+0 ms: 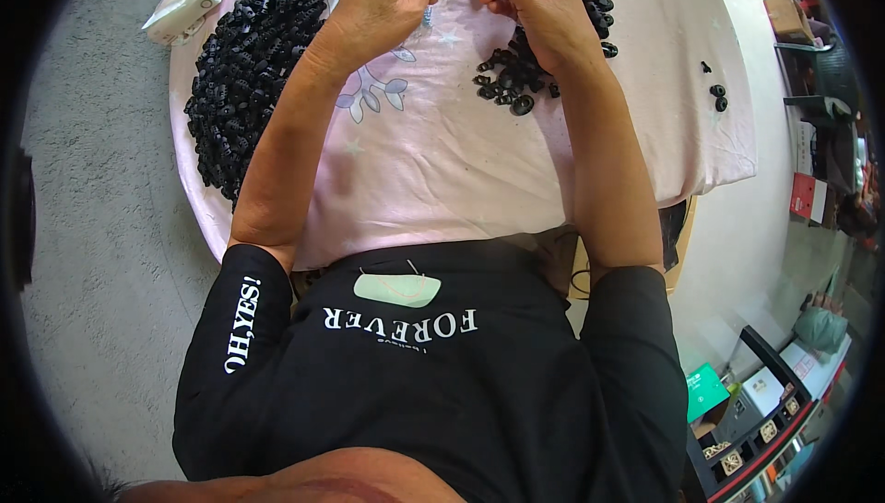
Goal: Sorting small black plastic components and putting them into a plastic bag.
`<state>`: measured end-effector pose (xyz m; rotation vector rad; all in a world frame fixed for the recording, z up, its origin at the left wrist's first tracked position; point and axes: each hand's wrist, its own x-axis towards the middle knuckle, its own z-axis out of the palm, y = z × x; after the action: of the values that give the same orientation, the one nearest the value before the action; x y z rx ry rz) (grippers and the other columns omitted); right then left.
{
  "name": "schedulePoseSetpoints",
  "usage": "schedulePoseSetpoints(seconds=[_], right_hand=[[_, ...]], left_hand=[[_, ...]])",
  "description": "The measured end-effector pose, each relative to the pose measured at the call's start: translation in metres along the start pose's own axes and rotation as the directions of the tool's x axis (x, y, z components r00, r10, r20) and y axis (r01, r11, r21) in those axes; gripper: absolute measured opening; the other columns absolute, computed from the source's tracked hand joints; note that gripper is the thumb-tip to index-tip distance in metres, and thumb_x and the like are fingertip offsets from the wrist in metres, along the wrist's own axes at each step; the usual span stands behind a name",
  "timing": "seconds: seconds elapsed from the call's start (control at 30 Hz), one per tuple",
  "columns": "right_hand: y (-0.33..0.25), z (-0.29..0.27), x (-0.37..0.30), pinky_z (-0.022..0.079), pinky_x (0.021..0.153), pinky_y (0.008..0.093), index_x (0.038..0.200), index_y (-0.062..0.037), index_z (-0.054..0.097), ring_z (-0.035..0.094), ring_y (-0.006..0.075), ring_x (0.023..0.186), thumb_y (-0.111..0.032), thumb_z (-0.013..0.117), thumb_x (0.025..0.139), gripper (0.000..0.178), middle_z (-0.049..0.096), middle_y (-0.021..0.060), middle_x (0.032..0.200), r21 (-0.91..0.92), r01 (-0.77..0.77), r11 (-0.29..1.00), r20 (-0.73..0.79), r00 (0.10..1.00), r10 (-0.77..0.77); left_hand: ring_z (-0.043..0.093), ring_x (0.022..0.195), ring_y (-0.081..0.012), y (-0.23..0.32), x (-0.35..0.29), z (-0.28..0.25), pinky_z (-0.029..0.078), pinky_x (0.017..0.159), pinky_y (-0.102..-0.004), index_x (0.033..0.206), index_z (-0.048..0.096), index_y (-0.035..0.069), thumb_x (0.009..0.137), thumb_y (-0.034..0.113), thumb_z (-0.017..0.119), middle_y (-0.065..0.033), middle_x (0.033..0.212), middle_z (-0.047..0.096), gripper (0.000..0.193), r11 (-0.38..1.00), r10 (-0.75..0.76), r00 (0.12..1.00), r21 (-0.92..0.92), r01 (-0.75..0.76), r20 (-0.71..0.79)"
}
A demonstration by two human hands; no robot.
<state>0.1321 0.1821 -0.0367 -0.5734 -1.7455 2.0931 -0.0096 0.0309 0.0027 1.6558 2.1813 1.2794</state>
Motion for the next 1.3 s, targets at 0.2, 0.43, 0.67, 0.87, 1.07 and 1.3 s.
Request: schedulePoseSetpoints(seconds=[0.2, 0.43, 0.67, 0.87, 1.07, 1.3], right_hand=[[-0.001, 0.008, 0.0, 0.049, 0.08, 0.0205, 0.121, -0.0009, 0.066, 0.06, 0.006, 0.082, -0.014, 0.057, 0.102, 0.025, 0.066, 0.0002, 0.093, 0.021, -0.022, 1.0, 0.029, 0.999, 0.022], [0.0, 0.005, 0.0, 0.05, 0.081, 0.0208, 0.122, -0.0009, 0.065, 0.06, 0.006, 0.082, -0.014, 0.057, 0.102, 0.025, 0.066, 0.0003, 0.093, -0.005, -0.025, 1.0, 0.068, 0.997, 0.025], [0.0, 0.008, -0.002, 0.051, 0.082, 0.0222, 0.122, 0.0012, 0.065, 0.06, 0.0075, 0.083, -0.013, 0.059, 0.101, 0.026, 0.066, 0.0016, 0.093, 0.04, -0.011, 0.999, 0.078, 0.997, 0.008], [0.002, -0.004, 0.004, 0.051, 0.081, 0.0212, 0.123, 0.0022, 0.064, 0.061, 0.0079, 0.084, -0.01, 0.058, 0.101, 0.026, 0.067, 0.0034, 0.096, 0.198, -0.056, 0.979, 0.144, 0.989, 0.027], [-0.002, -0.025, 0.011, 0.052, 0.08, 0.0208, 0.124, 0.0023, 0.063, 0.061, 0.0104, 0.089, -0.011, 0.056, 0.103, 0.026, 0.065, 0.0064, 0.099, 0.289, 0.096, 0.952, -0.096, 0.993, -0.071], [-0.002, -0.021, 0.01, 0.052, 0.079, 0.0214, 0.122, 0.0019, 0.064, 0.062, 0.0107, 0.088, -0.012, 0.057, 0.102, 0.025, 0.067, 0.0066, 0.101, 0.236, 0.102, 0.966, -0.086, 0.993, -0.084]], left_hand=[[0.066, 0.083, -0.0431, -0.005, 0.0, 0.005, 0.051, 0.07, -0.0459, 0.092, 0.058, -0.002, 0.092, 0.003, 0.057, -0.0254, 0.084, 0.065, 0.005, 0.994, -0.065, 0.997, -0.091, 0.069, 0.038], [0.065, 0.084, -0.0446, 0.012, -0.001, -0.001, 0.051, 0.071, -0.0474, 0.093, 0.057, -0.002, 0.093, 0.004, 0.057, -0.0255, 0.084, 0.064, 0.006, 0.999, -0.004, 0.999, -0.041, 0.006, 0.053], [0.068, 0.073, -0.0308, 0.004, -0.002, 0.004, 0.052, 0.066, -0.039, 0.094, 0.059, -0.002, 0.094, 0.006, 0.06, -0.0176, 0.08, 0.066, 0.008, 0.99, 0.004, 0.999, -0.14, 0.001, 0.036], [0.056, 0.073, -0.0049, -0.014, 0.003, 0.017, 0.048, 0.063, -0.0251, 0.088, 0.06, 0.001, 0.099, 0.012, 0.062, 0.0013, 0.08, 0.059, 0.016, 0.788, -0.174, 0.971, -0.568, 0.237, 0.163], [0.065, 0.08, -0.026, -0.015, -0.002, 0.017, 0.051, 0.071, -0.0355, 0.104, 0.067, 0.003, 0.092, 0.008, 0.067, -0.0134, 0.083, 0.066, 0.013, 0.987, 0.159, 0.981, 0.025, -0.157, -0.115], [0.061, 0.105, -0.0294, -0.036, -0.012, 0.037, 0.046, 0.093, -0.0438, 0.105, 0.077, 0.019, 0.09, 0.014, 0.061, -0.0097, 0.1, 0.065, 0.022, 0.923, 0.077, 0.996, 0.374, -0.088, 0.043]])
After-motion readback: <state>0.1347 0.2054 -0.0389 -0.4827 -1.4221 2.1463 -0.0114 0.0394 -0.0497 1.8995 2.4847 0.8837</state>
